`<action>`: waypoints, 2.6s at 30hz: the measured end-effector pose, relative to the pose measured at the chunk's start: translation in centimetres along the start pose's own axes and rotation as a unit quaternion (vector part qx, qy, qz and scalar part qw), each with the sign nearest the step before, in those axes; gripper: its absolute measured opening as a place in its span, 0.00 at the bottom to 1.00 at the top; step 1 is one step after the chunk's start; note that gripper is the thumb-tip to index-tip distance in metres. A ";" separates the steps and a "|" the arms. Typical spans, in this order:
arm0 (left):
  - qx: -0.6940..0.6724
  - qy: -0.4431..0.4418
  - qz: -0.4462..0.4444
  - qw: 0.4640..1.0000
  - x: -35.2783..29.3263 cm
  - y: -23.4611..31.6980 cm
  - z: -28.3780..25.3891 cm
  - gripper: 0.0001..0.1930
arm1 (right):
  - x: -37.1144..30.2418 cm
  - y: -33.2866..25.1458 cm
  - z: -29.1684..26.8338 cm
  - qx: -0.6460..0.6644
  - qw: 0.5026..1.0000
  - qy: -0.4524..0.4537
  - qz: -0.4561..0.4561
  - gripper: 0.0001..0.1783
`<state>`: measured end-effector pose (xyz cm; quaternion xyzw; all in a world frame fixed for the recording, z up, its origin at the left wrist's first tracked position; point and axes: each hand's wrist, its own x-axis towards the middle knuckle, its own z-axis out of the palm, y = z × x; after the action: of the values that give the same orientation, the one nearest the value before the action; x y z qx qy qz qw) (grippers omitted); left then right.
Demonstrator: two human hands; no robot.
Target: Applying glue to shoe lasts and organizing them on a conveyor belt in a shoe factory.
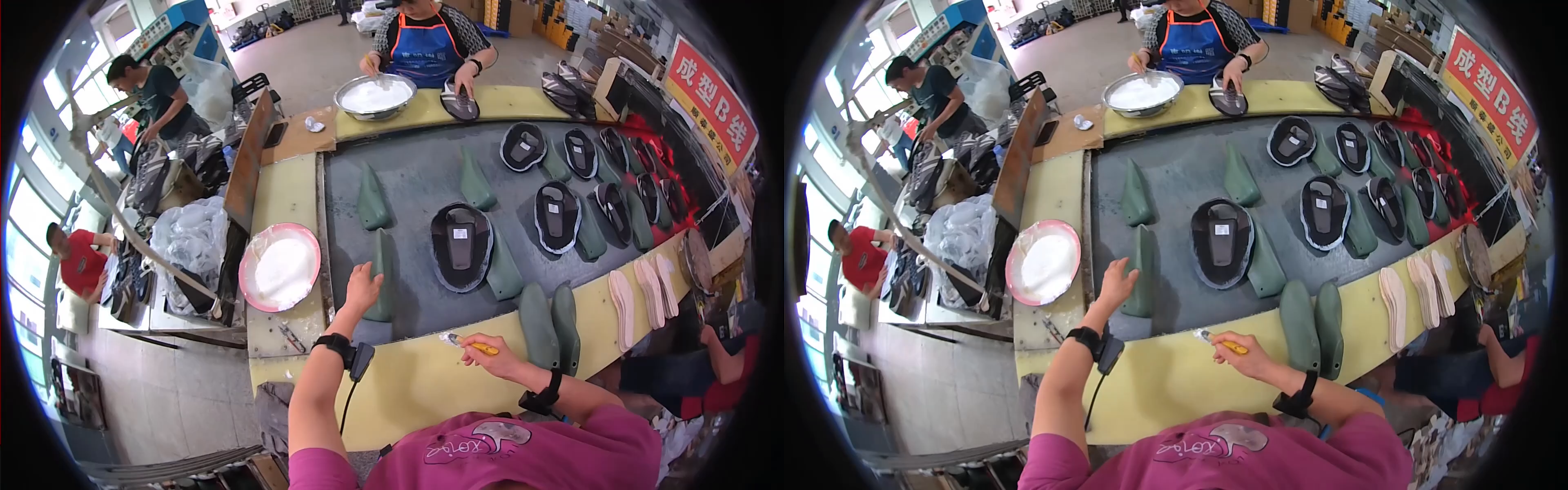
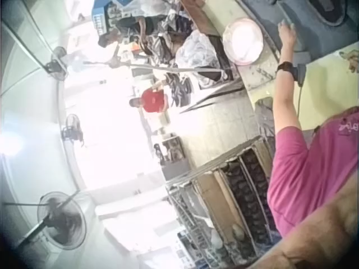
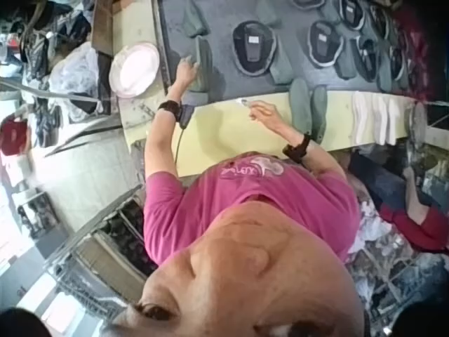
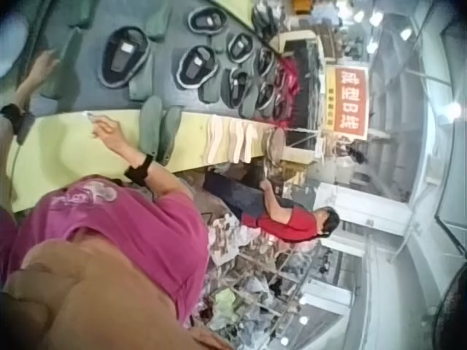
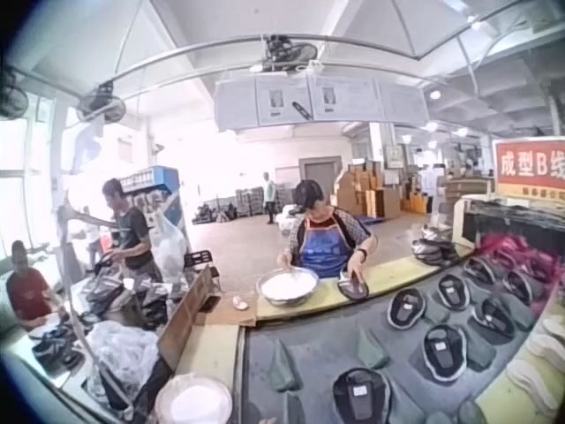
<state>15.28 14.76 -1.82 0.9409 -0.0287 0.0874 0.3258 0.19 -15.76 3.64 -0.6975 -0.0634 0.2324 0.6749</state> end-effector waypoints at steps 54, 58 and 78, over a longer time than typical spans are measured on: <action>-0.317 0.390 -0.538 0.677 -58.9 1.6 -15.9 0.14 | 15.8 0.3 29.8 -0.602 0.708 -0.126 -0.346 0.25; 0.008 0.366 -0.335 0.868 -50.7 0.5 -15.7 0.24 | 9.8 1.7 35.3 -0.501 0.683 -0.235 -0.476 0.31; 0.169 0.451 -0.481 0.733 -75.7 6.0 -20.0 0.20 | -6.4 -1.5 42.5 -0.412 0.697 -0.474 -0.347 0.32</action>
<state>-62.71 22.20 3.36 0.7190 0.5930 0.3363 0.1352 -22.59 20.55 7.48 -0.6320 -0.7012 0.2324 0.2340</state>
